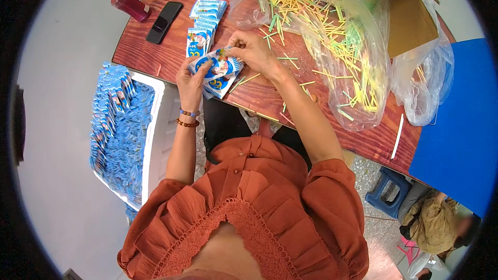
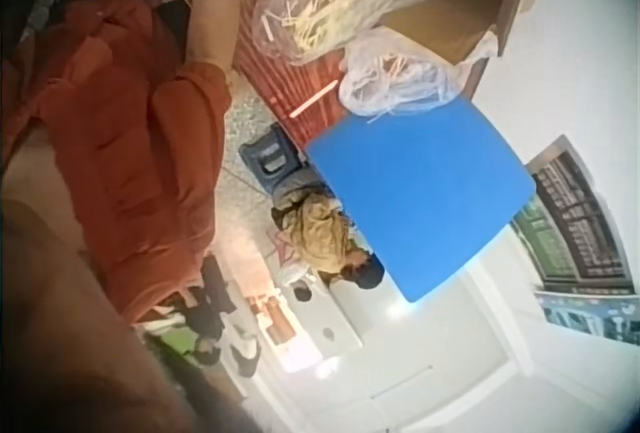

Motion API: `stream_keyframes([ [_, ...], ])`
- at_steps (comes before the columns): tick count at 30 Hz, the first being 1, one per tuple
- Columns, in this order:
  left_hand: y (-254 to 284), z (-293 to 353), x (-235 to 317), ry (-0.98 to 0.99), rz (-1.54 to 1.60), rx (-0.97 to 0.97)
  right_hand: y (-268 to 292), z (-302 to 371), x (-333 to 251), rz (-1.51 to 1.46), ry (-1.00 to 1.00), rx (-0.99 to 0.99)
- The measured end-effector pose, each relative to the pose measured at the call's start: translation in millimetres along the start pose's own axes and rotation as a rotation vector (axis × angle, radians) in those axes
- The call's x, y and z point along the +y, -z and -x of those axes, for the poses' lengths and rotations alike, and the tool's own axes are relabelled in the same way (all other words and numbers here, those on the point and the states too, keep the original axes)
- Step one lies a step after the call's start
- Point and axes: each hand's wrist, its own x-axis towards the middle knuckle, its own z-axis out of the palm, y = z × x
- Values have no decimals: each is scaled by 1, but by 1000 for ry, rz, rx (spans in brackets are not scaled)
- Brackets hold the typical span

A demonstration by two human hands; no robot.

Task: Packaging small blue packets into clear plastic bags along with yellow shredded paper filler.

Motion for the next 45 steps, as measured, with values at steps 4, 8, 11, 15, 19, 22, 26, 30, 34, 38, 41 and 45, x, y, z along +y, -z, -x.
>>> stream_keyframes([
  [4,-14,-1,17,105,267,-128,4,17,-3,-163,32,46],
  [8,-27,3,17,167,266,-128,10,35,-6,-67,17,127],
  [11,-33,2,7,71,116,-123,17,37,8,11,34,166],
  [15,-36,-6,2,-175,-212,-106,12,33,12,299,33,295],
  [19,-38,-8,7,-274,-484,-143,18,34,24,397,232,375],
  [22,-42,-8,3,-504,-483,-51,20,40,15,682,489,486],
  [26,-48,-10,11,-340,-169,-195,26,45,16,415,440,423],
  [30,-66,-2,25,135,341,-233,21,55,0,-377,139,340],
  [34,-79,6,19,232,410,-283,34,73,3,-187,93,300],
  [38,-84,14,15,295,386,-266,35,83,-5,-164,34,370],
  [41,-89,18,18,364,350,-221,40,86,4,-115,-4,390],
  [45,-90,18,14,347,412,-208,38,86,5,-126,19,424],
])
